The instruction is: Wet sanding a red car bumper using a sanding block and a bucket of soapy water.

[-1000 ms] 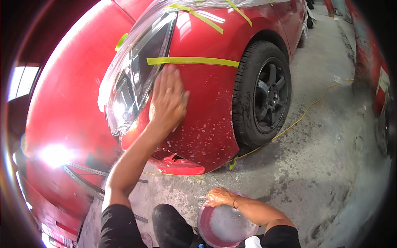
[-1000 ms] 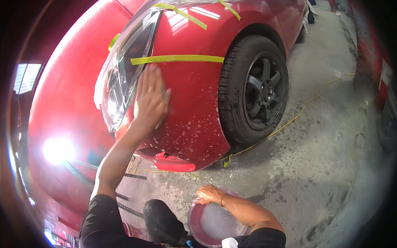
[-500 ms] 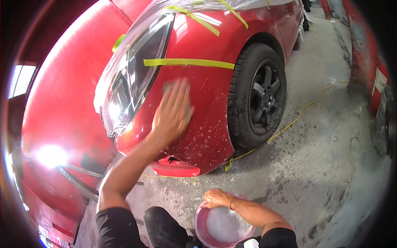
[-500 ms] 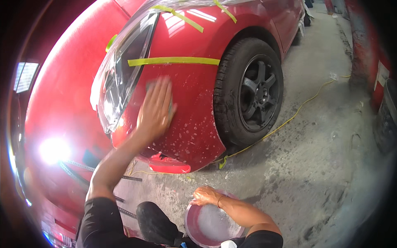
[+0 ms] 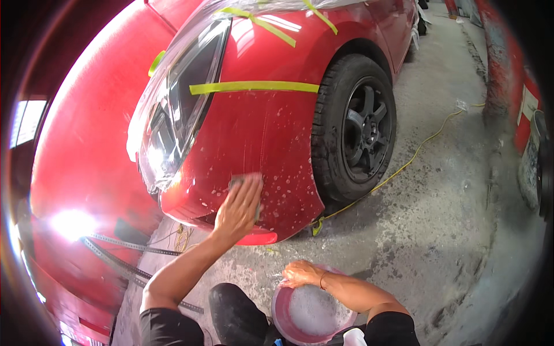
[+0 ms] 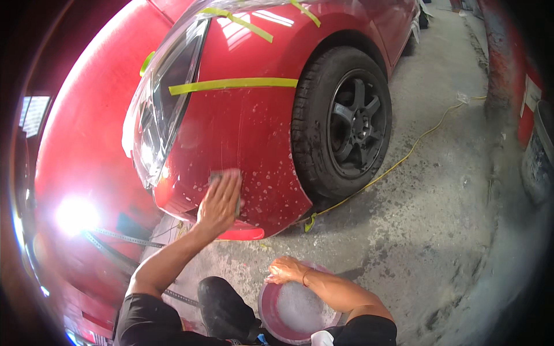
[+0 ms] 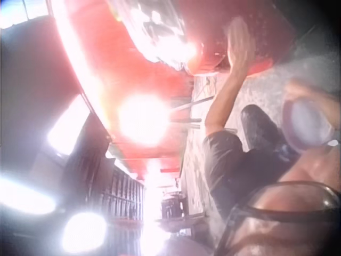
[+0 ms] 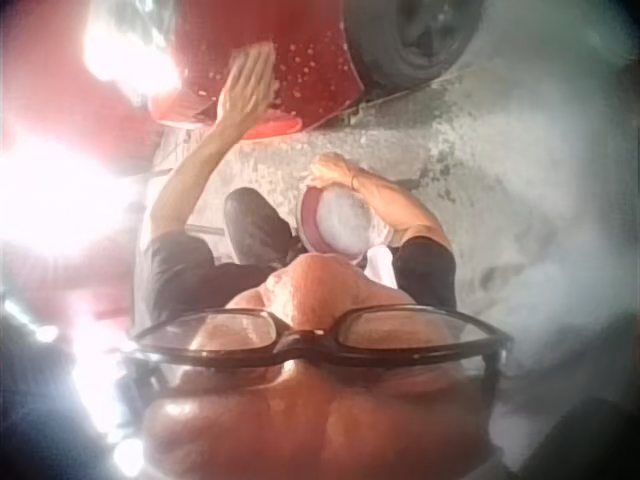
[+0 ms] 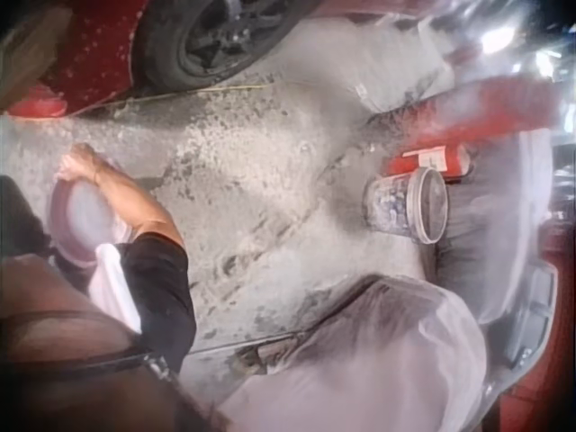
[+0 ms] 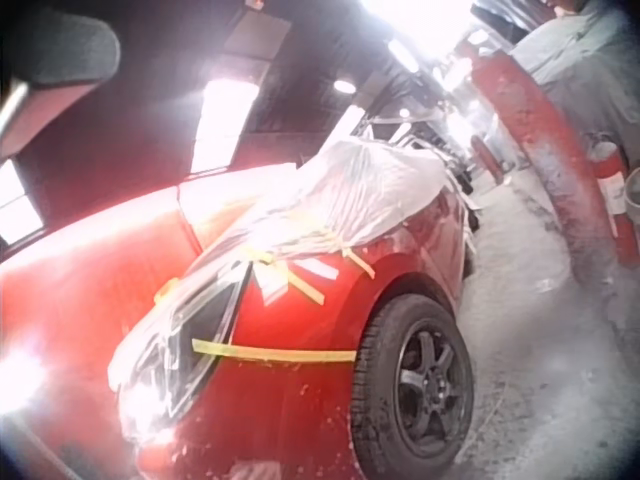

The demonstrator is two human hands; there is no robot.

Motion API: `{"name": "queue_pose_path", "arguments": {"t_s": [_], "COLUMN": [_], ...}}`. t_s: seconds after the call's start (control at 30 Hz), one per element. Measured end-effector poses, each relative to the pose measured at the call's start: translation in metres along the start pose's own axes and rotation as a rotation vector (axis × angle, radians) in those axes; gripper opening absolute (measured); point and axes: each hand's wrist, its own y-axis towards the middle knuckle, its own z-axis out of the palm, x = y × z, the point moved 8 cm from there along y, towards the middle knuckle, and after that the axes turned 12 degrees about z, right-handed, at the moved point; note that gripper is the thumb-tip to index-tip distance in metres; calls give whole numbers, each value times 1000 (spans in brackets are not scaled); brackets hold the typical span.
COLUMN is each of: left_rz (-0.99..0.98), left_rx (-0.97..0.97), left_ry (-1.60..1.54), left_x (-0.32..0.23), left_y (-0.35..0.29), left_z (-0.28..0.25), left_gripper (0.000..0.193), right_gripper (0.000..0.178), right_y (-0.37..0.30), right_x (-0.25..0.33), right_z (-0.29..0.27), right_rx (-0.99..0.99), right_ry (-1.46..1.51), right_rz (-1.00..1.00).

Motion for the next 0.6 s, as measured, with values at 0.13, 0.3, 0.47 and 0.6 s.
{"name": "queue_pose_path", "arguments": {"t_s": [0.13, 0.3, 0.47, 0.6], "left_rz": [30, -81, 201, -59], "left_rx": [-21, -69, 87, -171], "left_ry": [-21, 73, -61, 130], "left_x": [38, 53, -24, 68], "left_y": [64, 122, 32, 145], "left_z": [-16, -28, 11, -40], "left_gripper": [62, 61, 61, 58], "right_gripper": [49, 52, 50, 51], "right_y": [10, 12, 12, 9], "right_x": [2, -3, -6, 1], "right_z": [2, 12, 8, 5], "right_rx": [-52, -77, -58, -110], "right_ry": [-18, -8, -9, 63], "right_rz": [-13, -61, -25, -96]}}
